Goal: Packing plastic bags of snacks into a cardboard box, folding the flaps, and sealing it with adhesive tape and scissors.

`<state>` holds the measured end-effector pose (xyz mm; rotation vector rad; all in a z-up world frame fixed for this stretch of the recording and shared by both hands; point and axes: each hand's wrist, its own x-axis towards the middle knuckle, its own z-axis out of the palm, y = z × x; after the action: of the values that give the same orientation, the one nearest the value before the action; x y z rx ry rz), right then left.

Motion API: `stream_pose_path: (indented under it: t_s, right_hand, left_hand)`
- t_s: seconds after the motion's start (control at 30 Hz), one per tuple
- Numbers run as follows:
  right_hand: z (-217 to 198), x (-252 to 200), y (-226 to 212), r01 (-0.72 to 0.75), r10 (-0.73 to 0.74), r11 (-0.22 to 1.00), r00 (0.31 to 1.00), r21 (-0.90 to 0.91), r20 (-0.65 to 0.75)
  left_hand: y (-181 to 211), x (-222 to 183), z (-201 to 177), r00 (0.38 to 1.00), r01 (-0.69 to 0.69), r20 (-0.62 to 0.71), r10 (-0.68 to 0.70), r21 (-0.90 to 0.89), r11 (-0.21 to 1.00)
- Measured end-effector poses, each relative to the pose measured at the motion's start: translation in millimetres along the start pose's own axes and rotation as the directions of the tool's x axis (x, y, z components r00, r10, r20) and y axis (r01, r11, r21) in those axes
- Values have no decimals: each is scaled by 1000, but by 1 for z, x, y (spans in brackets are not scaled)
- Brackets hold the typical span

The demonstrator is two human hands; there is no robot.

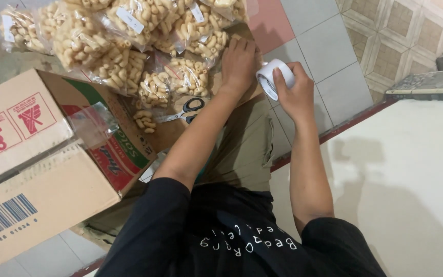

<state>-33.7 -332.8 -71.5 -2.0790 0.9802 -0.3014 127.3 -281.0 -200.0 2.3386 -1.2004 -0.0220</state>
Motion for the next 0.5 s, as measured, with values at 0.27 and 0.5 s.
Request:
stream_pose_path:
  t_s: [0.27,0.5]
  right_hand:
    - [-1,-10,0,26,-25,999,1000,30,-15]
    - [11,-14,2,-13,19,998,994,62,-108]
  left_hand:
    - [2,-4,-14,997,68,-37,-70,-63,996]
    - [-6,-6,5,978,-79,-196,75,-14,997]
